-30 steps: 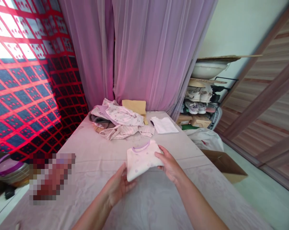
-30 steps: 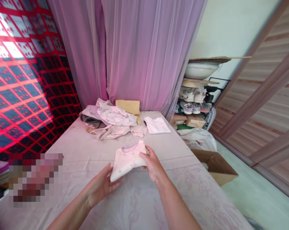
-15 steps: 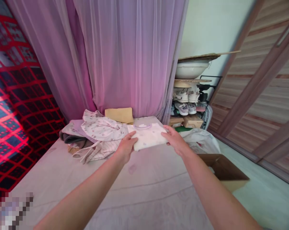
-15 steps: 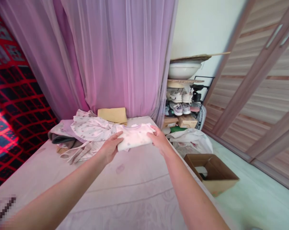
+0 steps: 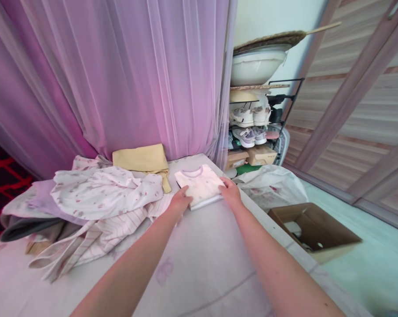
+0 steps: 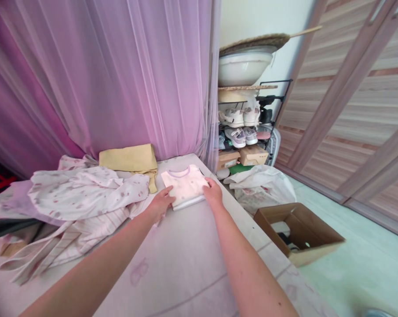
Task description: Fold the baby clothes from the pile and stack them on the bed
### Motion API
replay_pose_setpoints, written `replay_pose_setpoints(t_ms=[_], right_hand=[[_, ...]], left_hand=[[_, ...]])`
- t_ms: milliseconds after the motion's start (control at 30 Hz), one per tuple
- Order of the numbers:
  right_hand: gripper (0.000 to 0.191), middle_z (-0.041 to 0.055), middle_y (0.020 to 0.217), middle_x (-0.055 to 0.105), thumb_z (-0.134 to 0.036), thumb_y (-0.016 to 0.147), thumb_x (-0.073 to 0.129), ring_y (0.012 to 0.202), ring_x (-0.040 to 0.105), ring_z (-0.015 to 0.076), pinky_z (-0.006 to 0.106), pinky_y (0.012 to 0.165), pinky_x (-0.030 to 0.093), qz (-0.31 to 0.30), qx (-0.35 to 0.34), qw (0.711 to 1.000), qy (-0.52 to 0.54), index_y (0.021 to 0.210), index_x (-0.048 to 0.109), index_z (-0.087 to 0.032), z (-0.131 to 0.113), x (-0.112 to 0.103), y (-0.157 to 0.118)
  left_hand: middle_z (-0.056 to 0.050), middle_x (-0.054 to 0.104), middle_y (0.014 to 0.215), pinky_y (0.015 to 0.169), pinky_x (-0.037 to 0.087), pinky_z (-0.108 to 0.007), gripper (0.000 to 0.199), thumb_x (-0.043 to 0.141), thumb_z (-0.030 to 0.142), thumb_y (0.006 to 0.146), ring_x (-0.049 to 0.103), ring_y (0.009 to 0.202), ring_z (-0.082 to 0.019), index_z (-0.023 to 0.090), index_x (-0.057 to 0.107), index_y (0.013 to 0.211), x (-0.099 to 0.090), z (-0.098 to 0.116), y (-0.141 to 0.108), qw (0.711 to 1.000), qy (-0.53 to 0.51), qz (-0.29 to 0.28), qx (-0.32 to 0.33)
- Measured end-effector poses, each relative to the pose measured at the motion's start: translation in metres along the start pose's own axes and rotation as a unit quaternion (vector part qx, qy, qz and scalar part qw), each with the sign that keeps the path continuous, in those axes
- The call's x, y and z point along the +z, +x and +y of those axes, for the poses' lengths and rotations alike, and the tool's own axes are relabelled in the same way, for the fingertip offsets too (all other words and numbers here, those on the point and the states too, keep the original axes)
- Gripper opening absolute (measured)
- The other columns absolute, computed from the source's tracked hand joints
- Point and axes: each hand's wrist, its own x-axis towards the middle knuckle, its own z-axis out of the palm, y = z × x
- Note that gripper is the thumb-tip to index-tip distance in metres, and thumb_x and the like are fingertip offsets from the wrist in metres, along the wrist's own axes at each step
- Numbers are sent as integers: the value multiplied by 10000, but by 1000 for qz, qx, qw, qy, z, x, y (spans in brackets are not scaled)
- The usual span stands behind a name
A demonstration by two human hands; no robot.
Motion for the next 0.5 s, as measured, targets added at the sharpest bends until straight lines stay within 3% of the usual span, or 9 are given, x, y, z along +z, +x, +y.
replay_pose_setpoints(t_ms=[200, 400, 500], right_hand=[[530, 52, 1041, 676, -234, 697, 461, 914, 609, 197, 317, 888, 454, 85, -5, 996, 36, 1206, 590, -163, -13, -14, -4], [505, 113, 1152, 630, -249, 725, 437, 1072, 555, 234, 357, 984, 395, 77, 2, 996, -43, 1184, 607, -125, 1, -13, -28], [485, 114, 1167, 621, -273, 752, 434, 1090, 541, 232, 359, 996, 384, 95, -17, 994, -51, 1183, 607, -131, 0, -13, -31]], left_hand=[[-13, 674, 798, 717, 494, -214, 661, 627, 71, 712, 631, 695, -119, 189, 491, 1348, 4, 21, -8, 999, 14, -1, 36], [-24, 684, 885, 693, 487, -197, 657, 635, 69, 695, 634, 743, -121, 181, 508, 1330, 8, 0, -16, 1000, 20, -12, 3], [-23, 685, 904, 690, 480, -189, 661, 637, 60, 693, 619, 718, -104, 185, 508, 1329, 8, -1, -18, 1000, 8, -1, 9]])
